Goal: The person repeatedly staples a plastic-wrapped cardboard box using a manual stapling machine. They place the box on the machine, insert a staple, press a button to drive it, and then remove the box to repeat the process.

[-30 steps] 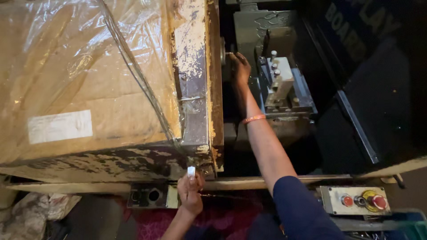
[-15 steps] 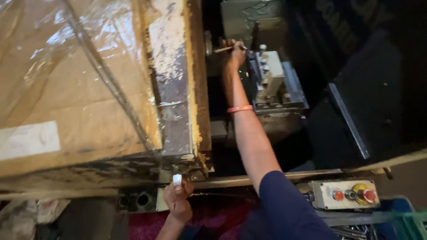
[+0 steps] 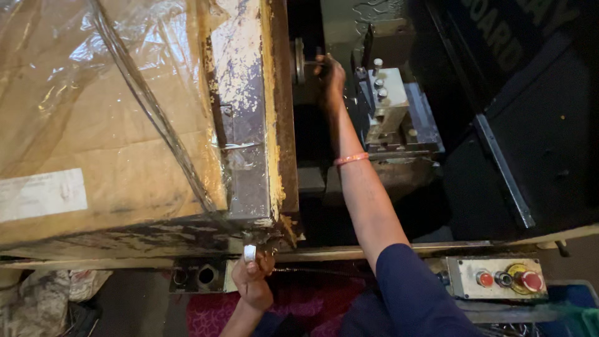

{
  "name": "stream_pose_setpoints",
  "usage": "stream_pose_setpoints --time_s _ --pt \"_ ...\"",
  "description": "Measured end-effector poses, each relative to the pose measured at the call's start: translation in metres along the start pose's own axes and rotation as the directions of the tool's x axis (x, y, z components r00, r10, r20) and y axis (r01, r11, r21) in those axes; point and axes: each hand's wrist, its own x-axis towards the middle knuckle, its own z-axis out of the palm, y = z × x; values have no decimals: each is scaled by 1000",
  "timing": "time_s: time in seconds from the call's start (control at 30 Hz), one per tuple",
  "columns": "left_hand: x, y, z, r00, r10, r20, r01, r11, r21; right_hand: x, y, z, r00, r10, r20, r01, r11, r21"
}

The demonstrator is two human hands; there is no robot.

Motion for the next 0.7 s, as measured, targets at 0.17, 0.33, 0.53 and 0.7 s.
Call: stream_pose_setpoints --time_s 0.17,0.33,0.53,0.7 --pt "-1 1 -1 999 -50 6 50 996 72 1 -1 0 959 273 75 -267 960 -80" --pt "1 32 -9 984 -123 126 66 922 382 -3 12 -7 953 -289 -89 205 835 -510" --pt "7 63 -65 976 -190 -103 197 585 786 0 28 -7 923 -363 129 378 785 -491" --pt "11 73 -151 990 -113 -87 94 58 994 15 39 -21 912 -315 261 409 701 -584"
